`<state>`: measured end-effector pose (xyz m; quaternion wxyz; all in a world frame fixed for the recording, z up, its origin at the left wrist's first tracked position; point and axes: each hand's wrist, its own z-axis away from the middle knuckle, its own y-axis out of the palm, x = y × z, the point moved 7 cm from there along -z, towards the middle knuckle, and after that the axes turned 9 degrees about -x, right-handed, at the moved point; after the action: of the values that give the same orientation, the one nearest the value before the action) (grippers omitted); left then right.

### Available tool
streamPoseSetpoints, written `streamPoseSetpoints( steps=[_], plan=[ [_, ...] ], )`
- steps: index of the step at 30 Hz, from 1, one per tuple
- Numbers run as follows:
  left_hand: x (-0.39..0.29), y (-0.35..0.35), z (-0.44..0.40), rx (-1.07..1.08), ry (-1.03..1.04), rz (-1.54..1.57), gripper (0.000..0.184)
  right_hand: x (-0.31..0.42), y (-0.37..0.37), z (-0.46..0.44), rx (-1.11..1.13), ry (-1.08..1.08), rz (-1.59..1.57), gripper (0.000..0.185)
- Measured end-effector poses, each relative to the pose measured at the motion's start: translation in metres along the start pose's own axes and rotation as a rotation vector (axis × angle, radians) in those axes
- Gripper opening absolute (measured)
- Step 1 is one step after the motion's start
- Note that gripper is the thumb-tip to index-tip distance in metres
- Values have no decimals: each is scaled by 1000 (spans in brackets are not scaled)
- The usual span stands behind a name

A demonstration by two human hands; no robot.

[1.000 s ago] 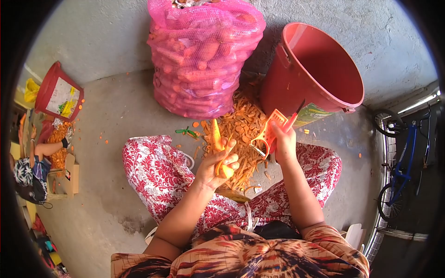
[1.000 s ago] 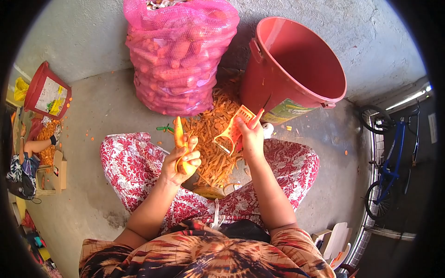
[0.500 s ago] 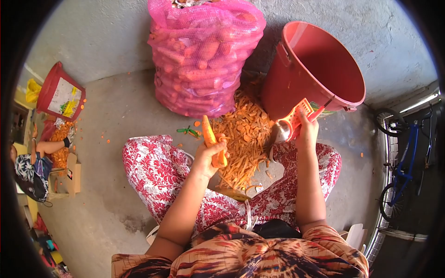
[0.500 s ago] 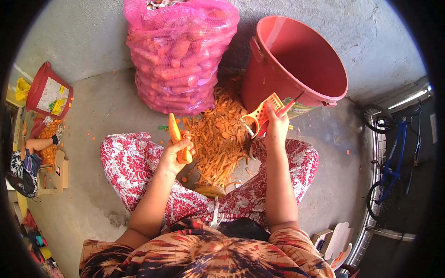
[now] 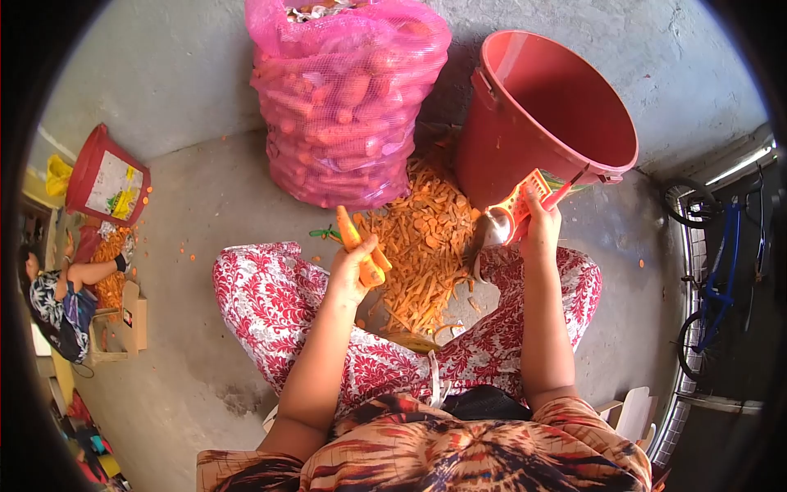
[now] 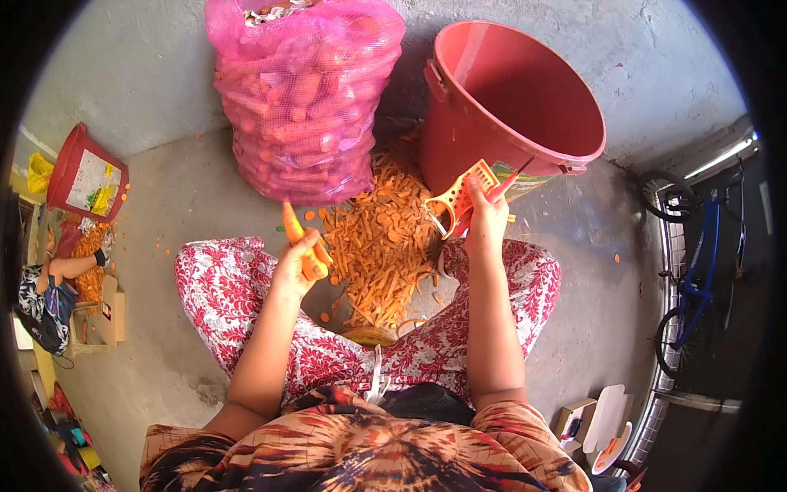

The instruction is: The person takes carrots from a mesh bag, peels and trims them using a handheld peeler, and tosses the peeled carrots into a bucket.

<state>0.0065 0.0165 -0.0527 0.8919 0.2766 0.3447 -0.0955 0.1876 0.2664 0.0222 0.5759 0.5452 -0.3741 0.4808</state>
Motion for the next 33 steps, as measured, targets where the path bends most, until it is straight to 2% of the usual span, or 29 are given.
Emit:
streamPoseSetpoints(
  steps=[1, 4, 5, 8, 9, 12, 13, 16, 18, 20, 22, 24, 25, 28, 29, 32, 33],
  plan=[
    [1, -2, 0, -37, -17, -77, 19, 0, -1, 0, 0, -2, 7, 17],
    [14, -2, -4, 112, 31, -606, 20, 4, 3, 7, 39, -11, -16, 16],
    [26, 0, -6, 239, -38, -692, 24, 7, 3, 11, 54, -4, 5, 16],
    [30, 11, -1, 238, 88, -691, 27, 10, -3, 15, 11, -37, 60, 15],
    [29, 14, -2, 228, 105, -649, 34, 5, -8, 12, -2, -40, 83, 15],
    [25, 21, 0, 91, -87, -312, 39, -11, -26, 4, -39, -39, 129, 14],
    [29, 24, -3, 133, -171, -84, 39, -11, -29, 6, -43, -30, 131, 13],
    [42, 36, -4, 309, -289, 199, 42, -16, -33, 12, -40, -17, 108, 11],
    [54, 42, -1, 422, -382, 274, 40, -23, -29, 21, -71, -30, 88, 11],
    [66, 50, 7, 584, -463, 371, 40, -22, -17, 43, -11, -28, 144, 13],
    [76, 48, 9, 482, -426, 312, 41, -10, 9, 75, 44, -141, 123, 16],
    [82, 43, 4, 403, -381, 280, 40, -18, 31, 98, 226, -79, 160, 19],
    [76, 53, 11, 432, -457, 389, 38, -14, 42, 115, 235, -4, 171, 22],
    [51, 54, 32, 266, -399, 392, 36, -16, 65, 133, 391, -86, 125, 21],
    [48, 54, 35, 257, -386, 401, 33, -18, 71, 135, 412, -81, 65, 21],
    [51, 51, 27, 475, -394, 441, 31, -27, 80, 135, 486, -69, 59, 22],
    [51, 50, 27, 430, -419, 469, 30, -23, 82, 134, 489, -87, 44, 22]
  ],
)
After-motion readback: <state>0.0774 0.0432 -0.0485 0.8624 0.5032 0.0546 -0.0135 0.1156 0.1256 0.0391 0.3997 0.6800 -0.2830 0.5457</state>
